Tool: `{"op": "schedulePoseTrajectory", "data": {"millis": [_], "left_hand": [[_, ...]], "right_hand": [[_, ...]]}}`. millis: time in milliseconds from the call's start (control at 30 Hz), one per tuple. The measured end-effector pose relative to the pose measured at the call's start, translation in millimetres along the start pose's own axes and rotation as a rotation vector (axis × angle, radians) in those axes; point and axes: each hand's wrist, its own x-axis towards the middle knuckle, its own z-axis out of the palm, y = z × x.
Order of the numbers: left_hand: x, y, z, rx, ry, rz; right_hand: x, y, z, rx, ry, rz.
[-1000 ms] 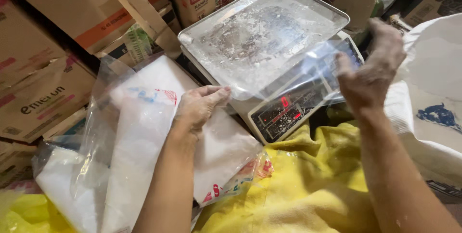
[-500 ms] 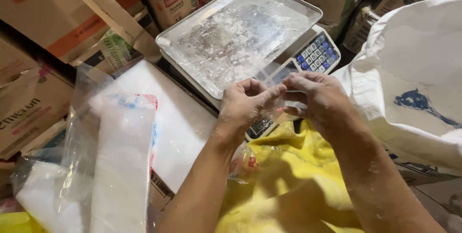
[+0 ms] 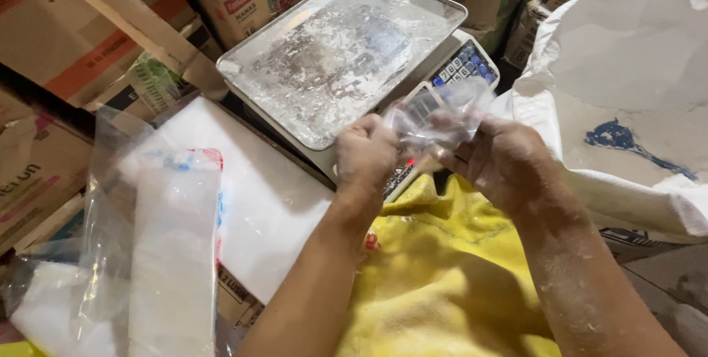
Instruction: The person scoops white powder from a large sack into a plastic bag placed on a digital scale, adjusts the amount to reach a target weight, and ties the bag. The process is repeated for multiple bags.
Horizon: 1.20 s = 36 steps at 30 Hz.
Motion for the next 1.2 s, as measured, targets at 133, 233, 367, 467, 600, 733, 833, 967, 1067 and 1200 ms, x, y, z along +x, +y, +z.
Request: {"op": "schedulePoseTrajectory", "data": {"millis": [133,233,367,467,600,733,833,967,1067,1200], "left_hand": [[23.8,3.5,9.0,-0.607,0.004,-0.288],[34.5,-1.5,13.2,-0.689,-0.186,-0.276],[32.2,-2.6,16.3,-0.726,-0.613,-0.118],[34.0,13.0,5.7,-0.687,-0.367,-0.411],[38.4,30.7,-7.4,-0.700,-0.664,-0.238],[36.8,27.7,6.5,0.317,-0.448,0.398],[38.7,30.3,21.4,0.638,-0.146,0.333],[38.6,30.2,33.4,0.552,0.117,0.559],[30.5,26.2,46.0,0.232,-0.173,0.717],[15.8,25.3,55.7,0.745,-0.113,0.802]], "right_hand": [[11.9,3.8,-12.3,0.447,-0.109,0.117],[29.0,13.3,-26.3,0.627,-0.184,0.114],[53.6,8.6,-51.8,0.804,-0.436,0.158],[59.0,-0.3,-59.2,0.759,-0.646,0.173],[35.8,-20.7,-44.7,0.587,-0.288,0.018],[8.9,-46.5,-20.3,0.371,0.011,-0.021],[-2.4,-49.2,-14.0,-0.007,-0.076,-0.139],[6.3,-40.3,-17.7,-0.712,-0.120,-0.340],[17.4,-32.7,-12.8,-1.255,0.175,-0.427],[22.9,-43.4,-11.7,-1.755,0.173,-0.756]]}}
